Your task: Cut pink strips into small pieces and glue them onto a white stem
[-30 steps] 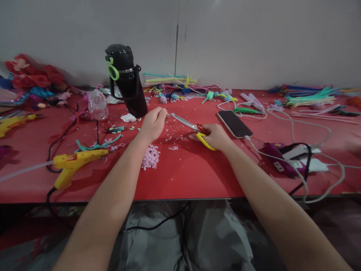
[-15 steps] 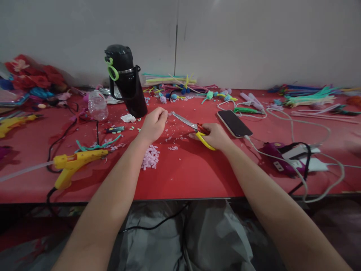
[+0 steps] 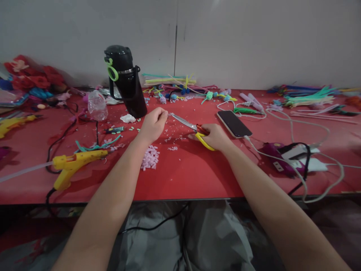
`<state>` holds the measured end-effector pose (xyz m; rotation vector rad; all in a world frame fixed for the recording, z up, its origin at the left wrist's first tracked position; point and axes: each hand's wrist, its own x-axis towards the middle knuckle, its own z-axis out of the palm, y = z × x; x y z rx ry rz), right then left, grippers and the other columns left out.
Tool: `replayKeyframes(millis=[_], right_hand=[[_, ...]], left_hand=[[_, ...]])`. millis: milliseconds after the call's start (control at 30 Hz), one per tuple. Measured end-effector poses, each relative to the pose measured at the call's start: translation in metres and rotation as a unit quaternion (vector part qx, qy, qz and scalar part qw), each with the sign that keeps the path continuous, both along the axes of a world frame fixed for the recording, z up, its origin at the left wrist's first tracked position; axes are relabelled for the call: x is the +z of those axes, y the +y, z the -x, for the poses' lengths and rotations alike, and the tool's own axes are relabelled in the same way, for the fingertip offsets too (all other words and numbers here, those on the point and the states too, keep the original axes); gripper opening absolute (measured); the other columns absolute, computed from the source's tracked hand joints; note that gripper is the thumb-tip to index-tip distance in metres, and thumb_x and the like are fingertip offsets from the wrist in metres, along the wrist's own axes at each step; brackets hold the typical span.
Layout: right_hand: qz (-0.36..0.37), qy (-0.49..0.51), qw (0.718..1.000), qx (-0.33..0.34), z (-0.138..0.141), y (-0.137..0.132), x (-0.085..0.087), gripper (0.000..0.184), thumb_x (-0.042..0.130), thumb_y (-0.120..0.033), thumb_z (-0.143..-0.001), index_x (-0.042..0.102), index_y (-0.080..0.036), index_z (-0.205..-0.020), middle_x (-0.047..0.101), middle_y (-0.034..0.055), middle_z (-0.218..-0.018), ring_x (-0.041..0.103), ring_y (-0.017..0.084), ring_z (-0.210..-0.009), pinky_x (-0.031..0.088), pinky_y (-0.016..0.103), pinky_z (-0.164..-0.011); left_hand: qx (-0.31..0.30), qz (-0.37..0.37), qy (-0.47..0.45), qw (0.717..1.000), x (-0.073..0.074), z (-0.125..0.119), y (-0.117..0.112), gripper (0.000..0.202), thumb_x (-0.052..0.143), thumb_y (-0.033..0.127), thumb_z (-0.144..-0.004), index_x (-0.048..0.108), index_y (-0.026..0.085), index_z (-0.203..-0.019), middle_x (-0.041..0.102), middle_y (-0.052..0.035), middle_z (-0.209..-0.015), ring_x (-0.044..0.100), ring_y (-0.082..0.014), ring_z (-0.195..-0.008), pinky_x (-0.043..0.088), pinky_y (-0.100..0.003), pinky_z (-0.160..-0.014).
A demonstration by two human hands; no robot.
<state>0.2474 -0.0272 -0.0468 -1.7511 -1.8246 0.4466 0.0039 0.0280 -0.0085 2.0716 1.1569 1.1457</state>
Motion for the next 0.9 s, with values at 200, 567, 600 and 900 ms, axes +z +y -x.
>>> replayKeyframes(millis=[200,567,600,900], right_hand=[[0.001,-0.013,1.0,0.002,-0.0015,0.0021,-0.0009,0.069,0.067,-0.084,-0.061,0.039,-0.02,-0.058,0.03,-0.0037,-0.06,0.027,0.011,-0.059,0.019,0.03,-0.054],[-0.01,0.01,1.0,-0.005,-0.0015,0.0006,-0.0009,0.067,0.068,-0.08,-0.063,0.038,-0.021,-0.06,0.028,-0.0041,-0.06,0.027,0.011,-0.059,0.02,0.029,-0.053],[-0.009,0.005,1.0,-0.004,-0.0014,0.0005,-0.0008,0.067,0.068,-0.08,-0.063,0.038,-0.021,-0.06,0.028,-0.004,-0.06,0.027,0.011,-0.059,0.02,0.029,-0.053],[-0.004,-0.011,1.0,0.002,-0.0003,0.0004,-0.0004,0.069,0.064,-0.085,-0.063,0.039,-0.021,-0.059,0.027,-0.0039,-0.061,0.027,0.011,-0.06,0.02,0.03,-0.053]], left_hand=[[-0.004,0.005,0.002,1.0,0.0039,-0.0011,-0.003,0.027,0.047,0.026,-0.094,0.044,0.021,-0.068,0.046,0.0008,-0.061,0.045,-0.0141,-0.063,0.035,-0.03,-0.061],[0.018,-0.016,0.01,1.0,0.0004,-0.0006,-0.0003,0.031,0.045,0.025,-0.096,0.038,0.021,-0.066,0.045,0.0012,-0.062,0.043,-0.0134,-0.062,0.034,-0.03,-0.062],[0.02,-0.019,0.01,1.0,-0.0003,-0.0006,0.0001,0.031,0.044,0.026,-0.096,0.038,0.021,-0.066,0.045,0.0013,-0.063,0.043,-0.0133,-0.062,0.034,-0.03,-0.061],[0.012,-0.015,0.018,1.0,0.002,-0.003,-0.0037,0.032,0.044,0.027,-0.096,0.037,0.021,-0.066,0.044,0.0015,-0.062,0.042,-0.0129,-0.061,0.033,-0.03,-0.061]])
